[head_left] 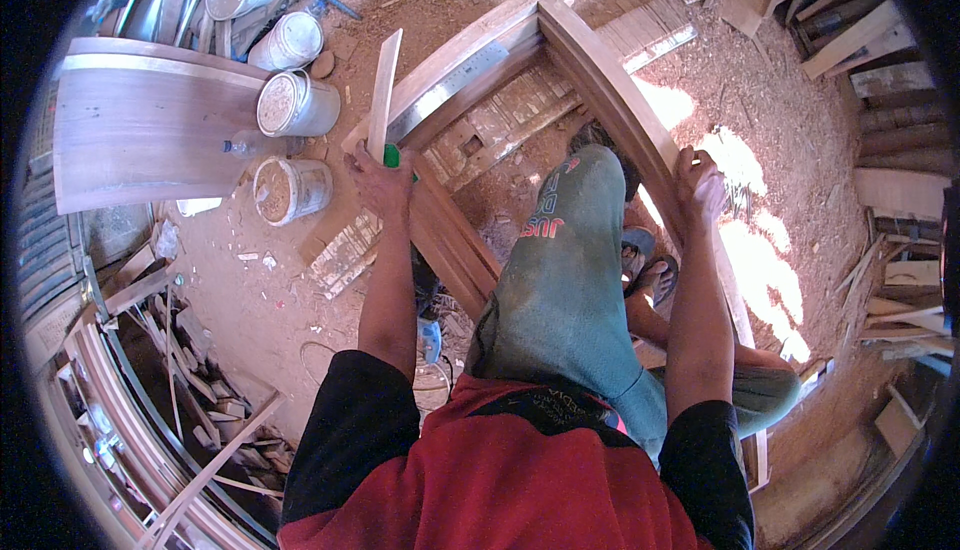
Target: The person measures and hammers a wooden strip onto a larger wooden frame while sitting on the floor of a workshop.
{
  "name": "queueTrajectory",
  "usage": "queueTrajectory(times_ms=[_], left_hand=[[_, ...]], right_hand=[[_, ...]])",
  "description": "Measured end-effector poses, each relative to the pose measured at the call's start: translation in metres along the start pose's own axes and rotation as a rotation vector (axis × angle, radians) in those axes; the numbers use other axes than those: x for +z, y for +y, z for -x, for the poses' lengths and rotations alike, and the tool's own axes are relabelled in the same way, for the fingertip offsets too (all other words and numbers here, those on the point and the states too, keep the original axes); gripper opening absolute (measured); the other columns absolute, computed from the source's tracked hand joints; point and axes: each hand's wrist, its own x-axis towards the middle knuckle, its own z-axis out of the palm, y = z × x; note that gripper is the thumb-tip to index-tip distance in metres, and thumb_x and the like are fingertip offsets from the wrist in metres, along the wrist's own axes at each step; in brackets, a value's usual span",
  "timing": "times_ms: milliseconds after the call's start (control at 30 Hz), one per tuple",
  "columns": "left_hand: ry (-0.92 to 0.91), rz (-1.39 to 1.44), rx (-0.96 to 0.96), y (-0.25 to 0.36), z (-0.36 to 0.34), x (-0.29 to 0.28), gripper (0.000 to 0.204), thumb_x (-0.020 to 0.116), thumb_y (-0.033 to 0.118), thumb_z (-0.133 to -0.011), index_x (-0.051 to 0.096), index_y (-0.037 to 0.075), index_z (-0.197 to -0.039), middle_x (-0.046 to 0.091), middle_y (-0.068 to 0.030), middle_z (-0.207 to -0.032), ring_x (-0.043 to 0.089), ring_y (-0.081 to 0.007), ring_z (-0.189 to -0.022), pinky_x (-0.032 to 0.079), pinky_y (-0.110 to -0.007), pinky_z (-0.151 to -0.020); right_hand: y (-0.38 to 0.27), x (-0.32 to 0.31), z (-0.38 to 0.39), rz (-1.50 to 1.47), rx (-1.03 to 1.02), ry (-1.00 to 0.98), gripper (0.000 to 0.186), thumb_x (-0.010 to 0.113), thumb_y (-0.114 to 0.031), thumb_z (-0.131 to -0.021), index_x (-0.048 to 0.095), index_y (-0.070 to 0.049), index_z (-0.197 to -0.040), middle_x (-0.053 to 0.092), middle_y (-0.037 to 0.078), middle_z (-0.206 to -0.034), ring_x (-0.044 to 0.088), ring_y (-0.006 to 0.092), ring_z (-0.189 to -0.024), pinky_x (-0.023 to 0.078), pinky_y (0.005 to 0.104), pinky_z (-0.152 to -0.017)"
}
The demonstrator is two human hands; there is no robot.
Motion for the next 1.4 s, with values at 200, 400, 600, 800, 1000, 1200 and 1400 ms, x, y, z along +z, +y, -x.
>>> queueTrajectory(times_ms=[200,400,600,800,1000,1200,1400], left_hand=[[0.008,-0.033,0.052,0.005,-0.004,0.010,0.093,0.082,0.048,-0.073,0.040,0.012,-0.147,0.040,-0.0267,-0.149,0.048,-0.0452,-0.131,0.046,-0.056,-0.100],[0.061,-0.048,0.142,0.018,0.010,0.021,0.090,0.075,0.064,-0.076,0.050,0.006,-0.140,0.050,-0.0286,-0.136,0.051,-0.0492,-0.120,0.046,-0.057,-0.098],[0.128,-0.114,0.163,-0.011,-0.002,0.030,0.082,0.068,0.066,-0.082,0.057,0.003,-0.132,0.055,-0.0262,-0.130,0.054,-0.0479,-0.118,0.047,-0.058,-0.096],[0.154,-0.136,0.184,-0.052,-0.034,0.038,0.064,0.068,0.063,-0.082,0.069,0.013,-0.123,0.064,-0.0203,-0.119,0.055,-0.0434,-0.115,0.045,-0.056,-0.094],[0.115,-0.026,0.220,0.000,0.005,0.008,0.056,0.075,0.057,-0.080,0.074,0.014,-0.115,0.070,-0.0155,-0.113,0.062,-0.0390,-0.107,0.047,-0.055,-0.091],[-0.072,0.173,0.317,0.020,-0.010,0.014,0.052,0.081,0.044,-0.079,0.073,0.009,-0.116,0.072,-0.0166,-0.111,0.066,-0.0436,-0.100,0.052,-0.053,-0.087],[-0.116,0.207,0.631,0.040,-0.004,0.007,0.065,0.083,0.047,-0.079,0.067,-0.006,-0.114,0.069,-0.0228,-0.114,0.065,-0.0363,-0.104,0.056,-0.047,-0.088]], right_hand=[[0.028,0.010,-0.020,-0.019,0.043,-0.052,0.042,0.053,-0.045,-0.094,0.070,-0.012,-0.112,0.073,0.023,-0.097,0.070,0.0414,-0.097,0.055,0.0494,-0.087],[0.080,0.029,-0.034,-0.422,-0.192,0.121,0.042,0.068,-0.042,-0.089,0.067,-0.008,-0.115,0.066,0.020,-0.118,0.064,0.0355,-0.111,0.051,0.0434,-0.097],[0.064,-0.089,0.046,-0.142,-0.322,0.219,0.043,0.067,-0.041,-0.090,0.064,-0.015,-0.123,0.061,0.018,-0.126,0.057,0.0387,-0.122,0.044,0.0581,-0.099],[0.153,-0.229,0.182,-0.092,-0.263,0.999,0.029,0.072,-0.018,-0.083,0.066,-0.011,-0.111,0.063,0.014,-0.111,0.059,0.0350,-0.107,0.047,0.0484,-0.092],[0.346,-0.126,0.316,-0.161,0.452,0.967,0.020,0.065,-0.008,-0.088,0.064,-0.003,-0.108,0.063,0.018,-0.101,0.061,0.0351,-0.097,0.050,0.0436,-0.087],[0.306,-0.007,0.367,-1.173,0.769,0.206,0.039,0.055,-0.035,-0.097,0.064,-0.002,-0.115,0.065,0.011,-0.107,0.059,0.0251,-0.105,0.050,0.0399,-0.089],[0.259,-0.110,0.373,-1.546,0.670,0.119,0.084,0.026,-0.073,-0.099,0.040,-0.007,-0.148,0.051,0.008,-0.136,0.051,0.0182,-0.119,0.044,0.0342,-0.103]])
